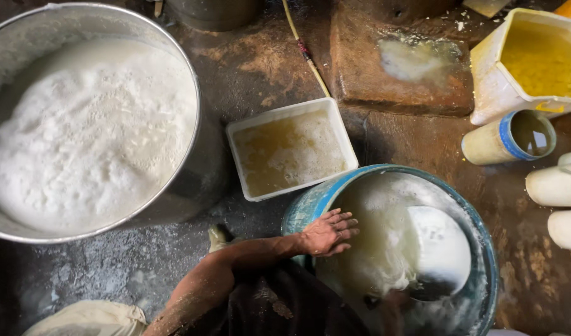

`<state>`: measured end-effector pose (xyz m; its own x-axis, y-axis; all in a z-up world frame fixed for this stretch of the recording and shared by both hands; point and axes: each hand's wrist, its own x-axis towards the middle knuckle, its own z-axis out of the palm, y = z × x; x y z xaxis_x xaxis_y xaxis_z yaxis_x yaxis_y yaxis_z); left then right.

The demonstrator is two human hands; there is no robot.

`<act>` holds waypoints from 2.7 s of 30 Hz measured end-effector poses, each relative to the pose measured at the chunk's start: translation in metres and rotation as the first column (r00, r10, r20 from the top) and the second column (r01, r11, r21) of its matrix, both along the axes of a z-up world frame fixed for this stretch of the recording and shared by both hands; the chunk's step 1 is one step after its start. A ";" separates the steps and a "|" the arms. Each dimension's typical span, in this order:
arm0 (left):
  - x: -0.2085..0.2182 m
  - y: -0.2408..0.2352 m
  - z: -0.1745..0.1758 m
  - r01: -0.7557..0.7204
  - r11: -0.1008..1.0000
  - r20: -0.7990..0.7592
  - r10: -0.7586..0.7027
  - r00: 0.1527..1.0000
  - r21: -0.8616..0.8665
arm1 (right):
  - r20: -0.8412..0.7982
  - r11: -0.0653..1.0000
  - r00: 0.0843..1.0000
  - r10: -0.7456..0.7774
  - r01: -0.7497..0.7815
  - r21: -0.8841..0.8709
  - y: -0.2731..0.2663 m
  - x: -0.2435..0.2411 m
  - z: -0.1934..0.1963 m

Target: The person stirs a white foamy mixture in a large metal bowl using a metal ladle, then scoops portions into a smaller blue bucket. The person repeats this process multiple times, transferring the mixture between containers.

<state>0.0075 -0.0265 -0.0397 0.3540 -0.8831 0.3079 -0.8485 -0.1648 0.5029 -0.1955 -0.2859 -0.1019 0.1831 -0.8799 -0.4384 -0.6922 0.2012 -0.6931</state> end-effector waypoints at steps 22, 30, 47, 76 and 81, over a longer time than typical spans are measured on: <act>0.064 0.208 -0.030 -0.694 0.708 -0.176 0.672 0.719 -0.131 | -0.071 0.416 0.798 0.599 -0.234 0.878 -0.044 0.069 0.139; 0.073 0.399 -0.040 -0.961 0.250 -0.326 0.904 0.275 -0.117 | 0.076 0.189 0.786 0.613 -0.240 0.952 0.070 0.169 0.127; 0.158 0.472 -0.152 -0.852 -0.332 -0.845 -0.490 -0.211 0.406 | 0.254 0.051 0.270 0.929 -0.772 0.634 0.378 0.372 0.033; 0.077 0.483 -0.039 -0.801 -0.529 -0.091 0.816 -0.571 0.281 | 0.470 -0.017 0.300 0.830 -0.829 0.559 0.777 0.787 -0.043; 0.077 0.483 -0.045 -0.732 -0.545 -0.088 0.775 -0.626 0.410 | 0.486 -0.206 0.098 0.868 -0.820 0.534 0.859 0.779 -0.086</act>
